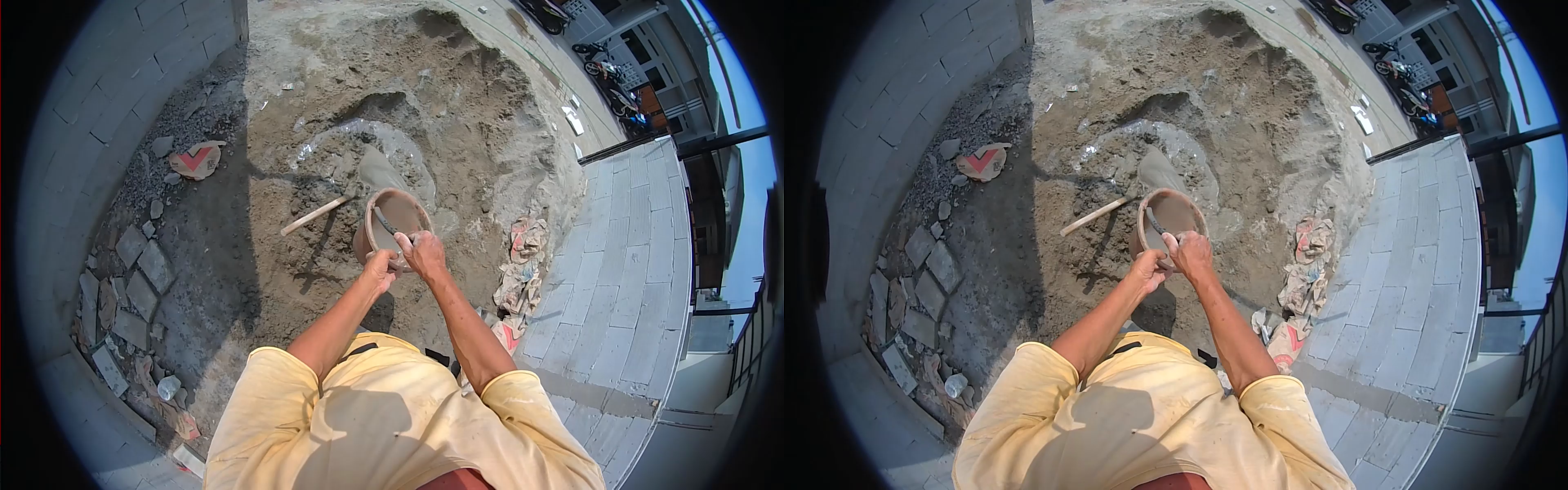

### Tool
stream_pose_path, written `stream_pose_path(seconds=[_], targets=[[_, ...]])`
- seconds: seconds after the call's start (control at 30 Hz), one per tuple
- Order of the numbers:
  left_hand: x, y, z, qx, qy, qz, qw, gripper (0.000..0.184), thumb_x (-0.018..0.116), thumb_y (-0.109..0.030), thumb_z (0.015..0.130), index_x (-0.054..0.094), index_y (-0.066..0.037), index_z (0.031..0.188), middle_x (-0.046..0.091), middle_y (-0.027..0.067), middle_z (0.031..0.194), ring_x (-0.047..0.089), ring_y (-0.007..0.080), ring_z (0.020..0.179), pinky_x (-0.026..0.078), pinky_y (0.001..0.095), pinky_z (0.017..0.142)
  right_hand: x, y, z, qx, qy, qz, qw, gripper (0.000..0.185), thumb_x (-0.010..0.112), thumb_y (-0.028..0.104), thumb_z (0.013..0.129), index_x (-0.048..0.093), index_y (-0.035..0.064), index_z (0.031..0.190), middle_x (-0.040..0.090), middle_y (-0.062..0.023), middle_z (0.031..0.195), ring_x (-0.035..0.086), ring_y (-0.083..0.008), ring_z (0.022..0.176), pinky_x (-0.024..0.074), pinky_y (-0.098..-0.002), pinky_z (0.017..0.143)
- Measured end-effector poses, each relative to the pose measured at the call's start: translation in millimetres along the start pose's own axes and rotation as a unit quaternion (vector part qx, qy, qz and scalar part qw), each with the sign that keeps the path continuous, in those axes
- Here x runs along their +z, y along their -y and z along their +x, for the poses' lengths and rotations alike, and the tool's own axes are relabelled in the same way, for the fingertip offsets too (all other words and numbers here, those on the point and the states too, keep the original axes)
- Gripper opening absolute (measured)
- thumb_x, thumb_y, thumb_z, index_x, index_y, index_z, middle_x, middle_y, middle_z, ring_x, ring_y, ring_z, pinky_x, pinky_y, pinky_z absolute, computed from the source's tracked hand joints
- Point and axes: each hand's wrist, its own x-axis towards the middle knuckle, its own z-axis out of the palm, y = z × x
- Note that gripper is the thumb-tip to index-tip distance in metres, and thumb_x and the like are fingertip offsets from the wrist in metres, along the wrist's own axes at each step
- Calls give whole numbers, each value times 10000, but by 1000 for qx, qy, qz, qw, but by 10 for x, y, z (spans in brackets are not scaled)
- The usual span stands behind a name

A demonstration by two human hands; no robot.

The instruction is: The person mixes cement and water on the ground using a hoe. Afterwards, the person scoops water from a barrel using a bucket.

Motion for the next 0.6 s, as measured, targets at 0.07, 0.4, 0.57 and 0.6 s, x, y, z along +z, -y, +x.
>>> stream_pose_path(seconds=[0.07, 0.4, 0.57, 0.6], targets=[[-212, 211, 21, -11, -46, 14, 999, 396, 640, -67, 848, 586, -6, 1235, 598, 184, 1184, 626, 334, 1072, 524, 498, 999, 139, -186, -180, 4, 7, 61, 998, 552, 691, 533, 970, 807, 1, 883, 730, -284, 826, 736, -468, 816, 569, -530, 760], [-916, 960, -264, -221, -119, 161, 954, 497, 645, -150, 875, 553, -5, 1342, 583, 252, 1261, 687, 367, 954, 655, 449, 793, 798, -827, -944, 67, 127, 80, 986, 488, 696, 456, 968, 795, -16, 897, 732, -288, 839, 728, -471, 844, 564, -531, 787], [-923, 911, -332, -340, -77, 89, 933, 530, 538, -185, 972, 454, 29, 1450, 690, 331, 1219, 764, 384, 853, 681, 381, 658, 862, -862, -686, 73, 171, 61, 981, 505, 761, 445, 931, 788, -28, 1107, 757, -305, 1130, 731, -466, 1081, 590, -521, 935], [-840, 868, -393, -305, -73, 106, 944, 499, 534, -196, 994, 452, 48, 1422, 710, 339, 1155, 757, 357, 791, 672, 364, 626, 774, -767, -611, 71, 171, 63, 981, 505, 761, 445, 931, 788, -28, 1107, 757, -305, 1130, 731, -466, 1081, 590, -521, 935]])
